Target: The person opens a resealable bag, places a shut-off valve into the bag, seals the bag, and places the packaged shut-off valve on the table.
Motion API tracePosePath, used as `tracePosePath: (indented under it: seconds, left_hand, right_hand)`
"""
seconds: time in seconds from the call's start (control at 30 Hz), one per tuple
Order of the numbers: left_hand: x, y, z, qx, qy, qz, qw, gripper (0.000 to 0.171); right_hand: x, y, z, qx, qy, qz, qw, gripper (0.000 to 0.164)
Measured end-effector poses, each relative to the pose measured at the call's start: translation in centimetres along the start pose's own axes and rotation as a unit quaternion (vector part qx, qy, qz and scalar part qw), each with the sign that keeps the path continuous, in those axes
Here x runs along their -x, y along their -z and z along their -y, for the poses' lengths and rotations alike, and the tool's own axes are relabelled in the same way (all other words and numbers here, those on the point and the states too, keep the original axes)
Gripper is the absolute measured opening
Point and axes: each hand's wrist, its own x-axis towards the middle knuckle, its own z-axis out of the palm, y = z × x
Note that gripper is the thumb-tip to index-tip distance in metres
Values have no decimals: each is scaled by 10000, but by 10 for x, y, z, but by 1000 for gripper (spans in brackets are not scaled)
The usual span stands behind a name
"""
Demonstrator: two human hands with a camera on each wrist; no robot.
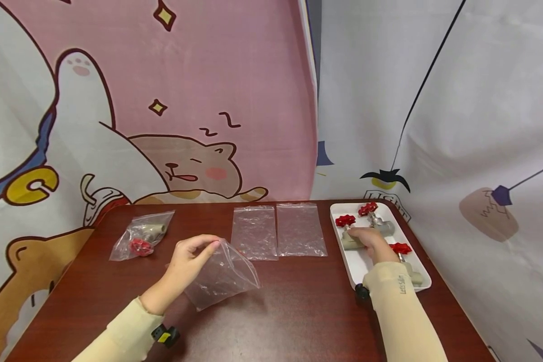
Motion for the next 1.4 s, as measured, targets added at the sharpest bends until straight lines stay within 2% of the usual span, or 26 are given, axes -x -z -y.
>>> tracePosePath:
  seconds: [0.3,0.53,0.67,0.77,0.9,1.03,1.23,1.4]
  left_hand:
    - [0,1,5,158,-116,26,9998,10]
    - [-3,8,-30,88,49,45,9999,8]
    - [-3,8,-30,89,-10,5,10000,8]
    - [-3,8,-30,99,-15,-2,9999,8]
    - [-3,9,-30,139,9,2,9999,8]
    - [-3,9,-30,186,17,12,9998,9]
    - [-4,9,-31,196,-30,0,9998,9]
    - [-4,9,-32,164,-74,-31,9998,9]
  right_hand:
    - [4,-1,0,14,-145,-17,9999,66]
    - [8,-2,2,100,-63,-251,9996,67]
    - [10,1,3,-47,-34,-318,9995,65]
    - [13,2,7,-600,26,-241,9979,53]
    - [17,2,15,-1656,60,-235,9859,29]
    - [25,0,23,-2473,82,-408,9680,25]
    - [36,-3,32,-3253,163,-323,9449,24]
    - [46,-10,38,-3573,348,-116,9333,7]
